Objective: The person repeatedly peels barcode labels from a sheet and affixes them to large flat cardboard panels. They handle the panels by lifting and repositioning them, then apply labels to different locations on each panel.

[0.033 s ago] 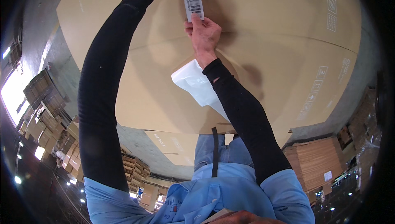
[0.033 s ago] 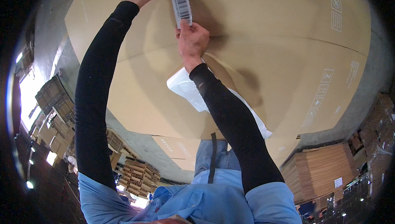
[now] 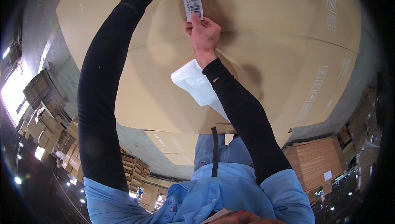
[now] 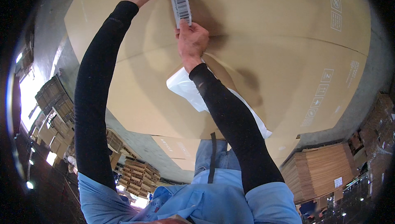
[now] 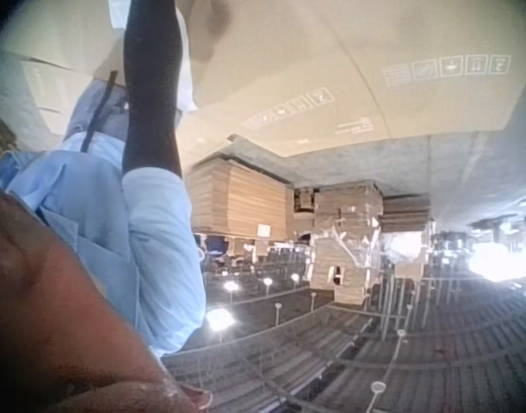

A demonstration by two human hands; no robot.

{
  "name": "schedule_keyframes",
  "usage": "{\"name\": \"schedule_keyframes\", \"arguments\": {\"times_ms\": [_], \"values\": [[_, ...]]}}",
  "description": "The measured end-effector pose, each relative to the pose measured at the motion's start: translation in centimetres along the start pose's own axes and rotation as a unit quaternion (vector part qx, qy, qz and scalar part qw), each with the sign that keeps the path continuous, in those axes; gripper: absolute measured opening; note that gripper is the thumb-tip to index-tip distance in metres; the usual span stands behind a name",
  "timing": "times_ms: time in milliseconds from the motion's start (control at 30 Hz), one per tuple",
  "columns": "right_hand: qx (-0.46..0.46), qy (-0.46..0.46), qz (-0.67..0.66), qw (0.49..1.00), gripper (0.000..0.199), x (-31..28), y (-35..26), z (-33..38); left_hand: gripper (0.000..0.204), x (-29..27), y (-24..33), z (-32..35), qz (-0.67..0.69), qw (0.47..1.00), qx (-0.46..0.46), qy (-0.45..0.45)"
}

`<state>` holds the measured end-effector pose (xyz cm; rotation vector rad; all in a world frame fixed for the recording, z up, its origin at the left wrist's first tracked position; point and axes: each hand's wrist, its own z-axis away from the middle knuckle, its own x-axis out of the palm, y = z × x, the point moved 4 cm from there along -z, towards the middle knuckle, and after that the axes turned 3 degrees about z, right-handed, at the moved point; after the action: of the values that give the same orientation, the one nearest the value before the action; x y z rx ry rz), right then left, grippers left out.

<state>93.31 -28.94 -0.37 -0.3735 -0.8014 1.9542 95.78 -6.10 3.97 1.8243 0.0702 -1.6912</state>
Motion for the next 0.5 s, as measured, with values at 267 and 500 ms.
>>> {"name": "schedule_keyframes", "arguments": {"times_ms": [267, 500], "values": [[-0.014, -0.005, 0.004, 1.0, 0.031, 0.0, -0.5, -0.4, 0.022, -0.6, 0.4, -0.7, 0.001, 1.0, 0.016, 0.007], [0.021, -0.041, 0.016, 0.999, 0.027, -0.1, -0.9, -0.7, 0.024, -1.0, 0.3, -0.5, 0.017, 1.0, 0.016, 0.016]]}}
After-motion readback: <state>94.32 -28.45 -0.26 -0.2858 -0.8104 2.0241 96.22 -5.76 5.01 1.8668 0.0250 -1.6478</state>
